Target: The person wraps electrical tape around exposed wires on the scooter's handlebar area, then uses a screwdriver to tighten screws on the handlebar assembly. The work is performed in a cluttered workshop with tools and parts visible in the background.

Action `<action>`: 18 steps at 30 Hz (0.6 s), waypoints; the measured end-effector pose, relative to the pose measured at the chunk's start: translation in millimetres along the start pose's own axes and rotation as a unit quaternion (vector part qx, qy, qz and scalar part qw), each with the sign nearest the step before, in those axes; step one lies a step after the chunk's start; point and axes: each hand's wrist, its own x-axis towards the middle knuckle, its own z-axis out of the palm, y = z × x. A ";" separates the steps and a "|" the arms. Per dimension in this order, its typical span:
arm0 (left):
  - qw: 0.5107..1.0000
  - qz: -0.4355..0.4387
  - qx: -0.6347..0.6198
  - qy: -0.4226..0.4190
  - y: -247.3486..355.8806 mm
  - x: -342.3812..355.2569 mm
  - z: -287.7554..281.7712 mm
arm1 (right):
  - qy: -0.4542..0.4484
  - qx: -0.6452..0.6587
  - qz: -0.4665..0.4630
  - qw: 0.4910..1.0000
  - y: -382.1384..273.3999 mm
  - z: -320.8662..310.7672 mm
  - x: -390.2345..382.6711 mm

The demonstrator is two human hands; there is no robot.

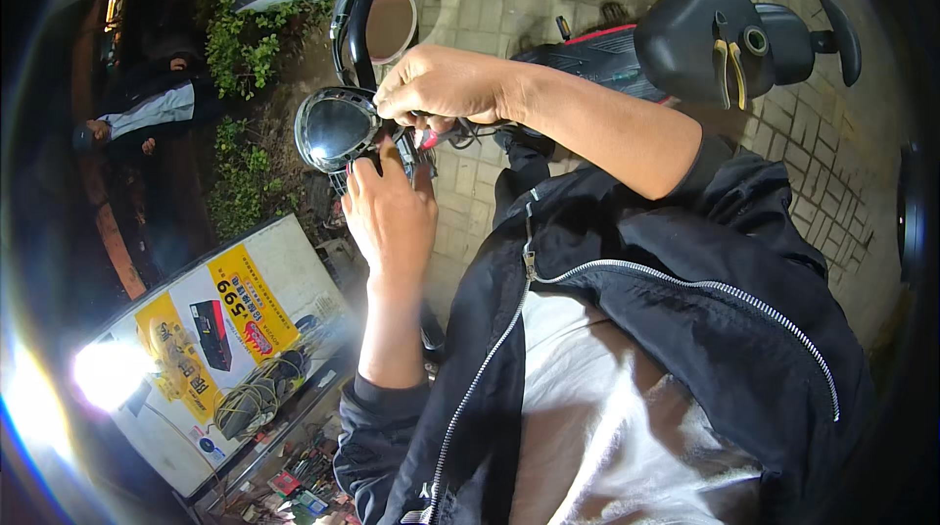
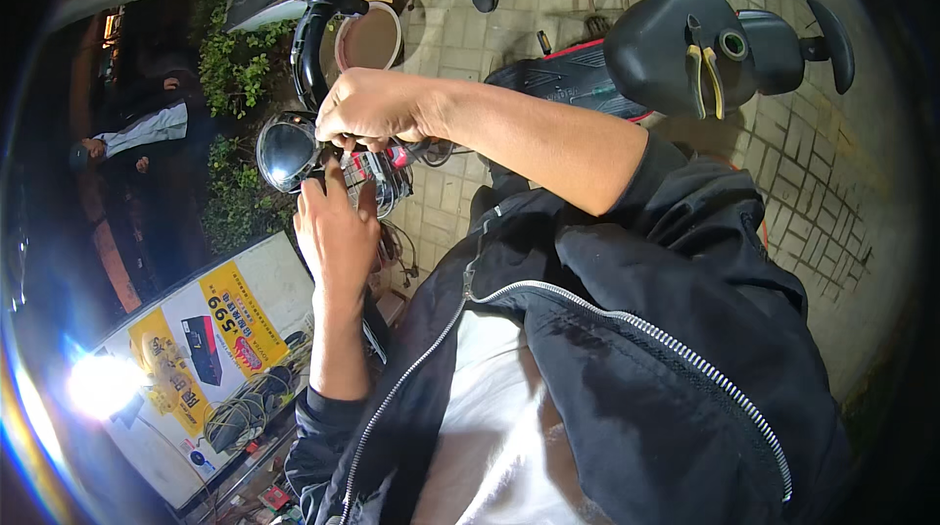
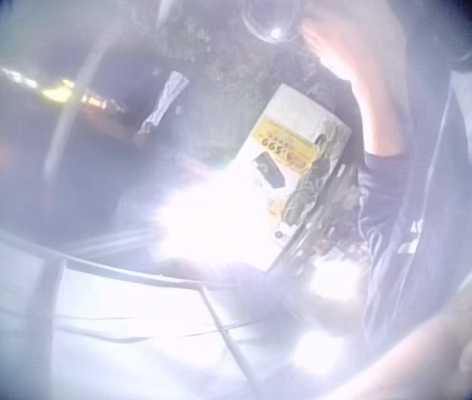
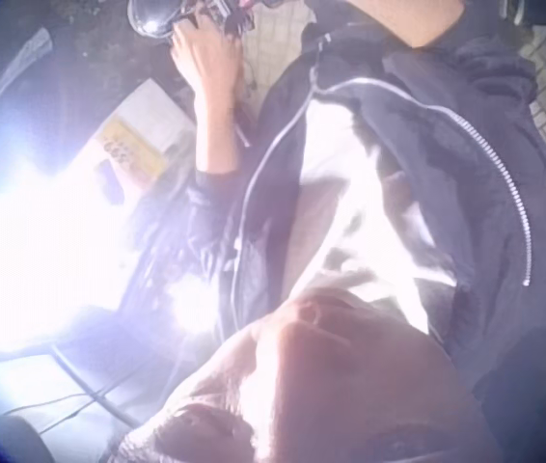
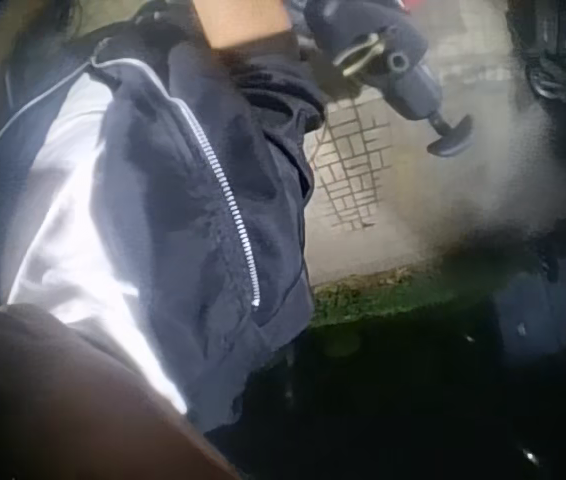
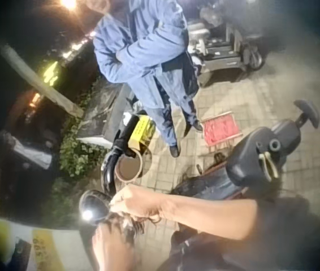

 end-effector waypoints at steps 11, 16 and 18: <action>0.975 -0.054 0.071 -0.203 -3.9 45.8 -18.6 | 0.006 0.127 0.034 0.991 8.5 -11.2 11.4; 0.976 -0.005 0.090 -0.197 -7.2 41.1 -18.8 | -0.038 0.079 -0.007 0.996 17.7 -16.3 7.5; 0.981 0.021 0.085 -0.173 -4.8 22.5 -29.2 | -0.046 0.075 0.011 0.996 24.3 -17.5 0.9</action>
